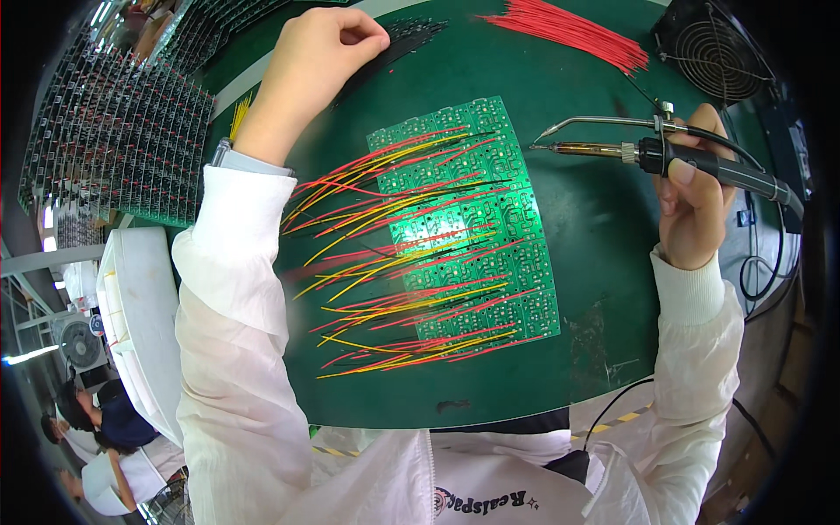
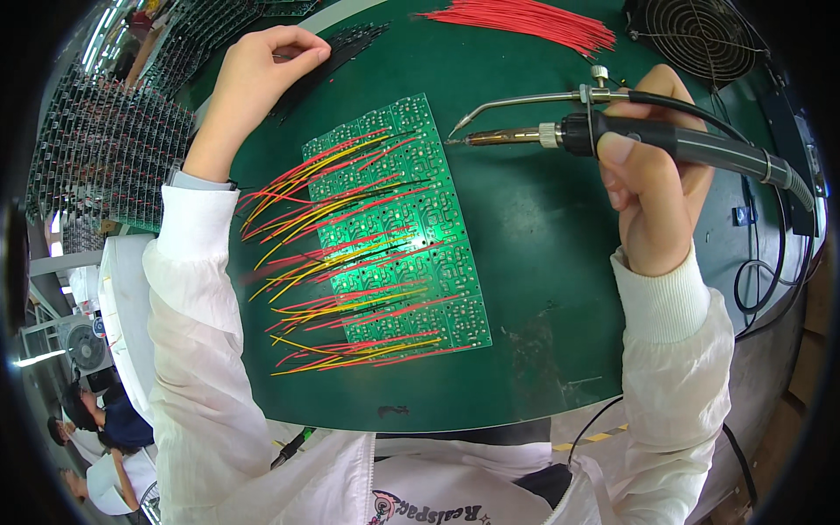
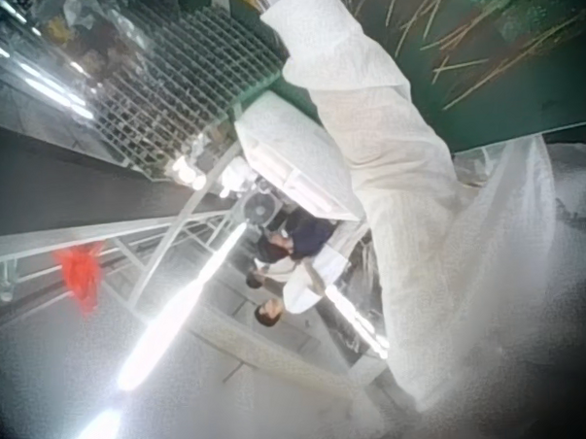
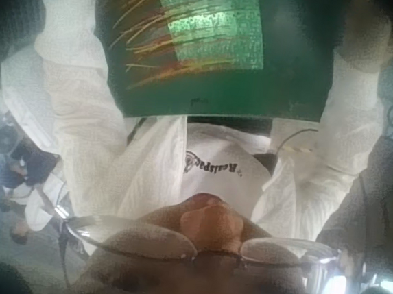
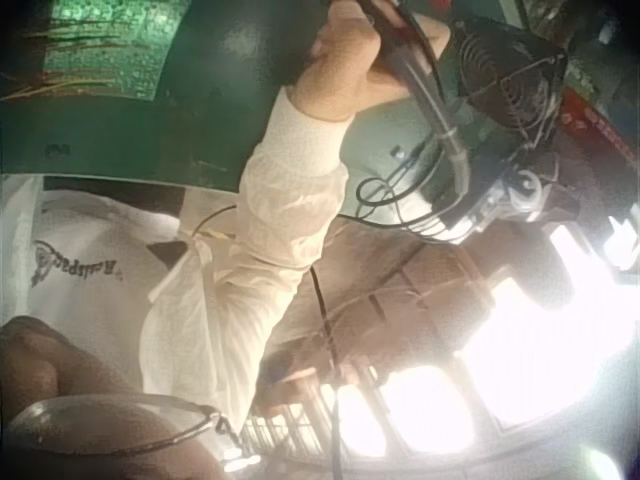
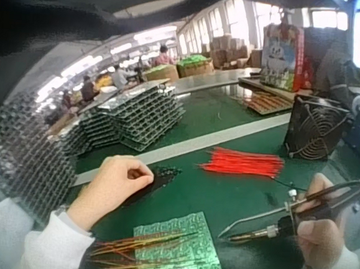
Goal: The person attaches wires to a circuit board panel by picking up individual wires by hand and soldering them onto the board using a soldering iron.
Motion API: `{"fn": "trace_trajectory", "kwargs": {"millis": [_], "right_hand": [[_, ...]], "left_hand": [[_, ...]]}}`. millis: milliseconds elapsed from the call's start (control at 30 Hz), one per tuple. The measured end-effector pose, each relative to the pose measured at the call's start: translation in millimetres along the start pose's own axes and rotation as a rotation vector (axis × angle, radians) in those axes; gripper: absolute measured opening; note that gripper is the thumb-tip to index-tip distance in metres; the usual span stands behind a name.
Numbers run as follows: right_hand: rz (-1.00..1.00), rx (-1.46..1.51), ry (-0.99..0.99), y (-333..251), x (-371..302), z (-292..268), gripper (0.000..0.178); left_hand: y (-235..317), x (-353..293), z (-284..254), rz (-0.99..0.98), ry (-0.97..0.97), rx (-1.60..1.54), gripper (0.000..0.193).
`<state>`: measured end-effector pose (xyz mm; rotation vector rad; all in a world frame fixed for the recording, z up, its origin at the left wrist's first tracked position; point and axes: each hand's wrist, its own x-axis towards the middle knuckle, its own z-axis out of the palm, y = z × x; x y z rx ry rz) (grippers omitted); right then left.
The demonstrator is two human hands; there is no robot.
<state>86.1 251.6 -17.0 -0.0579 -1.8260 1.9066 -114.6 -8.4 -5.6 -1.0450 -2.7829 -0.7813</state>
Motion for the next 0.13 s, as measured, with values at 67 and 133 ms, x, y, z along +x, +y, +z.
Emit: {"fn": "trace_trajectory", "kwargs": {"millis": [67,133], "right_hand": [[-0.001,-0.016,-0.01,-0.6,0.3,-1.9,0.017],[0.005,-0.026,-0.03,0.9,0.7,-5.3,0.019]], "left_hand": [[5.4,-3.1,5.6,0.083,0.066,0.036,0.018],[9.6,-4.0,5.9,-0.022,0.04,0.068,0.019]]}}
